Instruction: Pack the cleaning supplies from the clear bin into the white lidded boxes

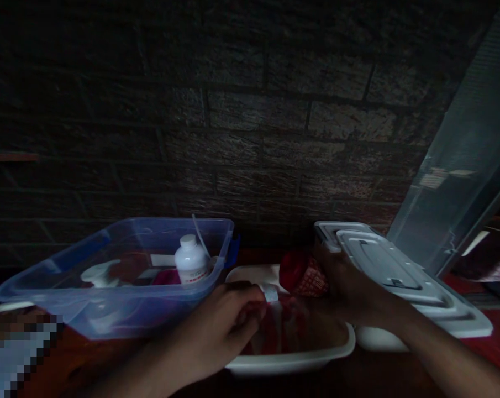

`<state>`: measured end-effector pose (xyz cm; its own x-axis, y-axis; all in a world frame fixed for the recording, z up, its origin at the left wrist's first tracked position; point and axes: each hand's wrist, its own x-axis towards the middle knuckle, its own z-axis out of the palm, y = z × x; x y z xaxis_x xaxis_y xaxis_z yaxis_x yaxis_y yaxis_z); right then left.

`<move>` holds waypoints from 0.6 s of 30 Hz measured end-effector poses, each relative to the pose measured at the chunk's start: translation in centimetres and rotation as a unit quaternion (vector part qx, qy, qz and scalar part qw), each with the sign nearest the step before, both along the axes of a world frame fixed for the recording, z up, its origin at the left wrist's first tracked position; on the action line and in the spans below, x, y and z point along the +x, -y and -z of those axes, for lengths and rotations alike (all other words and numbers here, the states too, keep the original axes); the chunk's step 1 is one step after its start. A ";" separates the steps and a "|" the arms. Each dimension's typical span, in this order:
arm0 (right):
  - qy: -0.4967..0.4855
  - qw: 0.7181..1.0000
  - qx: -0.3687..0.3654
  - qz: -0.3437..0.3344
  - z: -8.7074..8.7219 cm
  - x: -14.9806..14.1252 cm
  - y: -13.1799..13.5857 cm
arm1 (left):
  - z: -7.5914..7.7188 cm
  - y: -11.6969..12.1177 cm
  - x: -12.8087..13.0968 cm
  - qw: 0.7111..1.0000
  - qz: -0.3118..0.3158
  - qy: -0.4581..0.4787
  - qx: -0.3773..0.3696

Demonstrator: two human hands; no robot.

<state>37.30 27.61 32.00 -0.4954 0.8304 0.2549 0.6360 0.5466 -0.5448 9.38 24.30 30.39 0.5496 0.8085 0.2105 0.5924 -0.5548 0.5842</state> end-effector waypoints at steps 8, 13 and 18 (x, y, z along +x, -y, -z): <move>0.091 0.979 -0.119 -0.135 0.0 -1.5 -1.2 | 2.1 0.9 -0.3 0.990 0.048 -0.105 0.077; 0.170 0.965 -0.141 -0.139 0.2 -3.2 -1.2 | 4.4 0.7 -0.4 0.984 0.061 -0.035 0.162; 0.205 0.938 -0.207 -0.187 -0.8 -3.1 -1.8 | 5.3 0.9 -0.6 0.984 0.049 -0.003 0.172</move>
